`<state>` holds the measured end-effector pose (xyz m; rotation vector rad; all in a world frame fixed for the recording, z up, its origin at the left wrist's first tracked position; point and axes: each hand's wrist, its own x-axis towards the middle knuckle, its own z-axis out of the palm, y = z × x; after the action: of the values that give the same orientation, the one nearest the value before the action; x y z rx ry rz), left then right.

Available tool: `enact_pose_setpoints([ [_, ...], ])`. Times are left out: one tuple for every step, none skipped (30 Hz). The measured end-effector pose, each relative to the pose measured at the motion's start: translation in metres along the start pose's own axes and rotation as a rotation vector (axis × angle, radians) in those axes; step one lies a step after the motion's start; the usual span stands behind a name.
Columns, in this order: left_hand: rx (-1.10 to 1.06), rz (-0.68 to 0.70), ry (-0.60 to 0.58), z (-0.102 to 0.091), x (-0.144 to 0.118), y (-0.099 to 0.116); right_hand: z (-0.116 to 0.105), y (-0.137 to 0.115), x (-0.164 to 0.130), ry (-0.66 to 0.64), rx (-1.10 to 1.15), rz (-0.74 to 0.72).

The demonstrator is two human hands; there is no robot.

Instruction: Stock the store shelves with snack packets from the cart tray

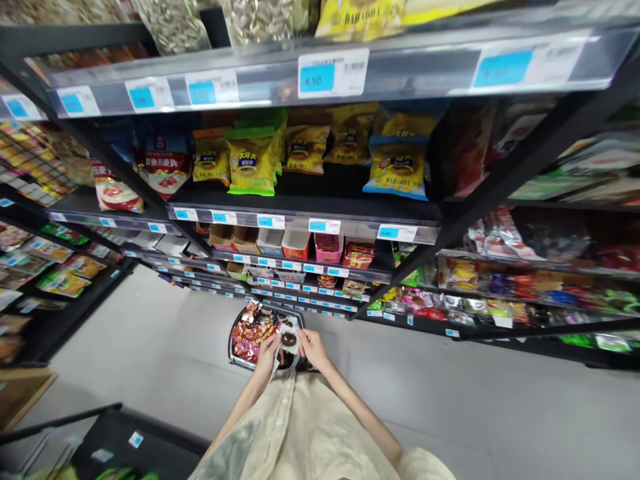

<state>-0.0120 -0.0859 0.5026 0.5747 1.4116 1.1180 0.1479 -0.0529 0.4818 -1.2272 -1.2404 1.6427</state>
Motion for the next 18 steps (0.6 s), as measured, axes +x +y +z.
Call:
enact_pose_setpoints([
  [-0.002, -0.006, -0.022, 0.003, -0.001, 0.003, -0.001, -0.004, 0.000, 0.016, 0.010, -0.003],
  [-0.002, -0.009, -0.045, 0.005, -0.002, 0.006, -0.001, -0.007, 0.000, 0.029, 0.023, -0.005],
  [0.001, -0.010, -0.065, 0.007, -0.004, 0.009, -0.001, -0.010, -0.001, 0.042, 0.039, -0.005],
  [0.006, -0.006, -0.079, 0.009, -0.005, 0.012, -0.002, -0.012, -0.001, 0.057, 0.055, -0.002],
  [0.017, 0.002, -0.094, 0.010, -0.005, 0.014, -0.002, -0.014, -0.002, 0.074, 0.068, 0.001],
  [0.033, 0.014, -0.107, 0.011, -0.005, 0.015, -0.002, -0.015, -0.002, 0.093, 0.075, 0.005],
  [0.056, 0.029, -0.117, 0.012, -0.005, 0.016, -0.002, -0.015, -0.002, 0.115, 0.078, 0.008],
  [0.090, 0.048, -0.121, 0.012, -0.004, 0.016, -0.002, -0.016, -0.001, 0.137, 0.077, 0.010],
  [0.129, 0.072, -0.120, 0.012, -0.003, 0.015, -0.001, -0.016, 0.000, 0.159, 0.075, 0.012],
  [0.169, 0.099, -0.114, 0.012, -0.001, 0.014, -0.002, -0.016, 0.000, 0.181, 0.075, 0.014],
  [0.204, 0.126, -0.104, 0.012, 0.001, 0.013, -0.002, -0.017, 0.001, 0.201, 0.076, 0.017],
  [0.232, 0.149, -0.094, 0.011, 0.003, 0.012, -0.003, -0.017, 0.002, 0.222, 0.077, 0.019],
  [0.252, 0.167, -0.087, 0.011, 0.005, 0.010, -0.004, -0.018, 0.002, 0.242, 0.077, 0.021],
  [0.267, 0.179, -0.085, 0.011, 0.006, 0.009, -0.005, -0.018, 0.003, 0.260, 0.075, 0.022],
  [0.277, 0.185, -0.086, 0.010, 0.007, 0.008, -0.006, -0.018, 0.003, 0.275, 0.073, 0.023],
  [0.291, 0.191, -0.087, 0.010, 0.008, 0.008, -0.007, -0.018, 0.002, 0.286, 0.072, 0.024],
  [0.306, 0.196, -0.087, 0.011, 0.009, 0.007, -0.008, -0.018, 0.002, 0.293, 0.074, 0.026],
  [0.321, 0.201, -0.087, 0.011, 0.009, 0.007, -0.008, -0.017, 0.002, 0.300, 0.079, 0.030],
])
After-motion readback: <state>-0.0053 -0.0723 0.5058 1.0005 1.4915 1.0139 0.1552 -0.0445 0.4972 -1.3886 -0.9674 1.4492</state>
